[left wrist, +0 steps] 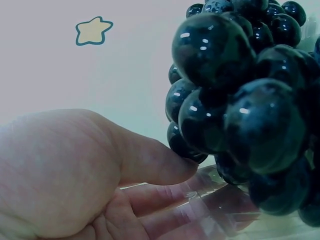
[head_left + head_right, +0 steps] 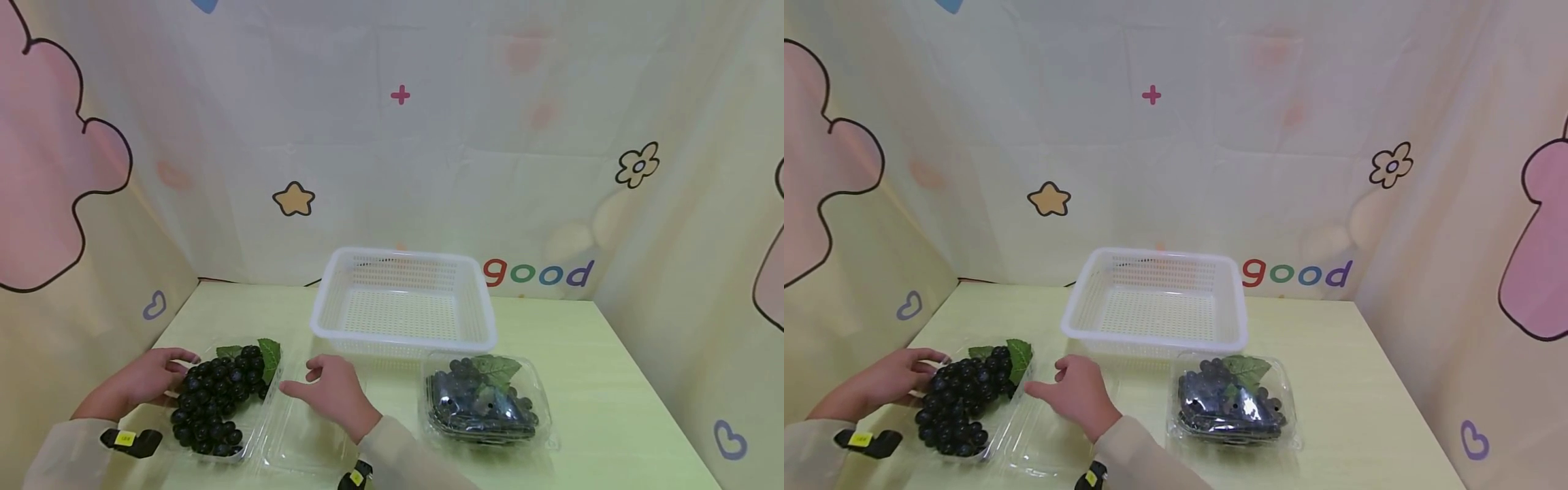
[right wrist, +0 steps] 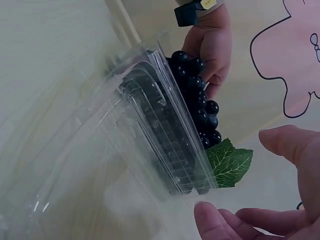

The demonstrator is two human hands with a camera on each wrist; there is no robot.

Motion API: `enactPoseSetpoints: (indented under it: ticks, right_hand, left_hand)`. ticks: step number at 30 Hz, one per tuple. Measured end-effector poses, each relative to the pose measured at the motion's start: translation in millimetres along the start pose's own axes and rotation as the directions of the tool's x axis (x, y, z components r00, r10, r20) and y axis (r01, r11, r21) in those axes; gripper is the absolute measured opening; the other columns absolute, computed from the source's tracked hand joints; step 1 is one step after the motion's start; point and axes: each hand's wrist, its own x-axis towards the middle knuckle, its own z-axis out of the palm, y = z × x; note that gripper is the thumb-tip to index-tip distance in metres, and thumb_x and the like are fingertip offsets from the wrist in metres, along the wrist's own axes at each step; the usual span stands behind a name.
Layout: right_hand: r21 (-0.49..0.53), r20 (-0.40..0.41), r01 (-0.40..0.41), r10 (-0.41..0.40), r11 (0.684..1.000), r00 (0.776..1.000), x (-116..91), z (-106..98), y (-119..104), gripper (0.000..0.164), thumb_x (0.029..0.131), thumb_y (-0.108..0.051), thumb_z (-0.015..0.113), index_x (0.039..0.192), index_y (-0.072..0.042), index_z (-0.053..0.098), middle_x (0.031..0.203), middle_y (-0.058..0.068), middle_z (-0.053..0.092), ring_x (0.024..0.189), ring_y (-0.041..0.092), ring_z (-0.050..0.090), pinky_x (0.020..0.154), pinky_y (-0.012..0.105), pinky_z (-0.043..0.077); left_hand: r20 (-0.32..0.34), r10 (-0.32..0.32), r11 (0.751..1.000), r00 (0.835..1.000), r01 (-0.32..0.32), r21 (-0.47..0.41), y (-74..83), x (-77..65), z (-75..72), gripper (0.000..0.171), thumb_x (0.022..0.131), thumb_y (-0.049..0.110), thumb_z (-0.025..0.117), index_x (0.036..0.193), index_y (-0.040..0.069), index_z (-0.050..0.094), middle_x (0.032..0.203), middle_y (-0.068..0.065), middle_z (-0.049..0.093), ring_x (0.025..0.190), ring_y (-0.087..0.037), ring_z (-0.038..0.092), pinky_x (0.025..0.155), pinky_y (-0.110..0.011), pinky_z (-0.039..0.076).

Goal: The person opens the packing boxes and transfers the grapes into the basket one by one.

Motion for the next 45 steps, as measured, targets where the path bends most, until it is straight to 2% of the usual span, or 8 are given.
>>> enactPoseSetpoints:
  ticks: [7, 11, 15, 19, 23, 28, 34, 45]
  right_hand:
    - [-0.044, 0.040, -0.077, 0.078, 0.996, 0.996, 16, 20, -6, 0.073, 0.080, -0.042, 0.086, 0.126, 0.009, 0.061, 0.091, 0.013, 0.073, 0.055, 0.017, 0.069, 0.083, 0.034, 0.058]
    - [-0.095, 0.046, -0.112, 0.117, 0.989, 0.992, 20, 27, -10, 0.075, 0.079, -0.042, 0.087, 0.127, 0.009, 0.061, 0.084, 0.014, 0.073, 0.054, 0.020, 0.070, 0.091, 0.037, 0.058]
    - [-0.113, 0.054, -0.138, 0.145, 0.984, 0.988, 21, 34, -10, 0.073, 0.077, -0.039, 0.088, 0.126, 0.008, 0.061, 0.058, 0.005, 0.066, 0.052, 0.020, 0.068, 0.094, 0.036, 0.057]
    - [-0.136, 0.042, -0.133, 0.140, 0.982, 0.989, 20, 39, -12, 0.042, 0.075, -0.033, 0.090, 0.086, -0.002, 0.063, 0.049, 0.002, 0.057, 0.046, 0.019, 0.064, 0.066, 0.028, 0.053]
    - [-0.148, 0.037, -0.123, 0.130, 0.981, 0.991, 18, 42, -13, 0.058, 0.075, -0.029, 0.090, 0.057, -0.019, 0.036, 0.042, -0.001, 0.046, 0.042, 0.020, 0.063, 0.046, 0.025, 0.036]
    - [-0.163, 0.041, -0.121, 0.129, 0.979, 0.991, 17, 46, -14, 0.068, 0.076, -0.033, 0.089, 0.047, -0.020, 0.029, 0.037, 0.002, 0.049, 0.042, 0.023, 0.064, 0.042, 0.024, 0.034]
    - [-0.154, 0.052, -0.148, 0.158, 0.977, 0.986, 17, 48, -16, 0.063, 0.077, -0.029, 0.087, 0.042, -0.019, 0.035, 0.046, 0.011, 0.062, 0.040, 0.022, 0.063, 0.039, 0.025, 0.033]
    - [-0.161, 0.063, -0.127, 0.139, 0.979, 0.988, 16, 43, -5, 0.060, 0.079, -0.027, 0.080, 0.042, -0.019, 0.034, 0.043, 0.008, 0.060, 0.036, 0.019, 0.058, 0.039, 0.025, 0.028]
  left_hand:
    - [0.009, 0.001, 1.000, 1.000, -0.001, -0.016, -1.3, 0.5, -1.0, 0.039, 0.099, -0.007, 0.040, 0.137, -0.019, 0.040, 0.106, -0.015, 0.065, 0.083, -0.019, 0.065, 0.072, -0.043, 0.062]
    - [0.013, 0.012, 1.000, 1.000, -0.012, -0.023, -2.0, 0.4, -1.5, 0.040, 0.099, -0.007, 0.040, 0.137, -0.020, 0.039, 0.106, -0.015, 0.066, 0.082, -0.019, 0.065, 0.072, -0.043, 0.062]
    - [0.015, 0.017, 1.000, 1.000, -0.017, -0.023, -2.0, 0.3, -1.8, 0.040, 0.100, -0.007, 0.039, 0.137, -0.021, 0.039, 0.106, -0.015, 0.067, 0.083, -0.019, 0.066, 0.072, -0.043, 0.062]
    - [0.017, 0.009, 1.000, 1.000, -0.009, -0.019, -0.9, -0.5, -1.4, 0.039, 0.101, -0.007, 0.039, 0.137, -0.021, 0.038, 0.107, -0.017, 0.065, 0.084, -0.019, 0.066, 0.072, -0.043, 0.062]
    - [0.014, 0.007, 1.000, 1.000, -0.007, -0.010, -0.5, -1.4, -1.3, 0.039, 0.101, -0.007, 0.039, 0.138, -0.020, 0.039, 0.109, -0.020, 0.064, 0.084, -0.019, 0.065, 0.073, -0.043, 0.062]
    - [0.011, 0.015, 1.000, 1.000, -0.015, -0.012, -1.9, -1.5, -1.1, 0.039, 0.100, -0.007, 0.039, 0.137, -0.021, 0.039, 0.107, -0.018, 0.064, 0.082, -0.019, 0.065, 0.072, -0.043, 0.061]
    - [0.010, 0.025, 1.000, 1.000, -0.024, -0.015, -3.4, -0.1, -0.1, 0.040, 0.101, -0.007, 0.038, 0.138, -0.021, 0.038, 0.105, -0.016, 0.064, 0.083, -0.019, 0.066, 0.072, -0.043, 0.061]
    - [0.012, 0.059, 0.998, 0.998, -0.059, -0.018, 3.4, -3.1, 11.8, 0.041, 0.101, -0.006, 0.038, 0.139, -0.020, 0.039, 0.106, -0.018, 0.067, 0.087, -0.022, 0.069, 0.071, -0.043, 0.062]
